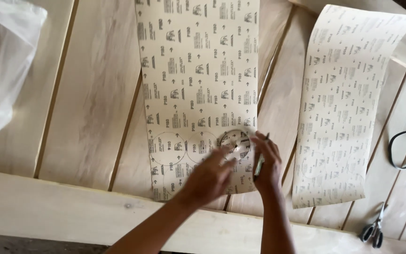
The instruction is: Trace circles onto sandpaper sheets and cut them out using scissors.
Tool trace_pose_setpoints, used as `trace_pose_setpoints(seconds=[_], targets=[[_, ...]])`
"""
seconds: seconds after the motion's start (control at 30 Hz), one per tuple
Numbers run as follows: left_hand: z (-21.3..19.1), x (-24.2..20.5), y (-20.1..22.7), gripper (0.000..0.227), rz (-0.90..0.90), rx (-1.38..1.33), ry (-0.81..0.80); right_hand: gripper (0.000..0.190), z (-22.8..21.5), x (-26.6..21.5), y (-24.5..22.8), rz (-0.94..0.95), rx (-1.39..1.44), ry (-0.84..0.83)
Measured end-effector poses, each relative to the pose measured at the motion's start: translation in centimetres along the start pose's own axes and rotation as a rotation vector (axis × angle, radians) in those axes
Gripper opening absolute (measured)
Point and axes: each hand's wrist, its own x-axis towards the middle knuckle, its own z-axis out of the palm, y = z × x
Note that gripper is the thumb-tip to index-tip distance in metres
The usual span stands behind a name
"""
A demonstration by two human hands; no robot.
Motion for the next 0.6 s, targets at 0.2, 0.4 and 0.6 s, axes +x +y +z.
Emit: trace_pose_setpoints(seconds=[0.2,0.4,0.6], targets=[[-12.0,-2.7,-1.4,0.061,-0.290,0.667,0.377,0.044,-1.1,3.0,-7.7,-0.089,-0.045,0.005],[-13.5,-7.5,0.1,0.081,-0.871,0.461,0.040,0.014,-0.5,-2.6,5.1,0.412,0.360,0.259],[-5.8,-12.4,4.5,0.054,-1.314,-1.220,-0.087,0.008,-5.7,-10.6,6.2,0.806,0.387,0.239]])
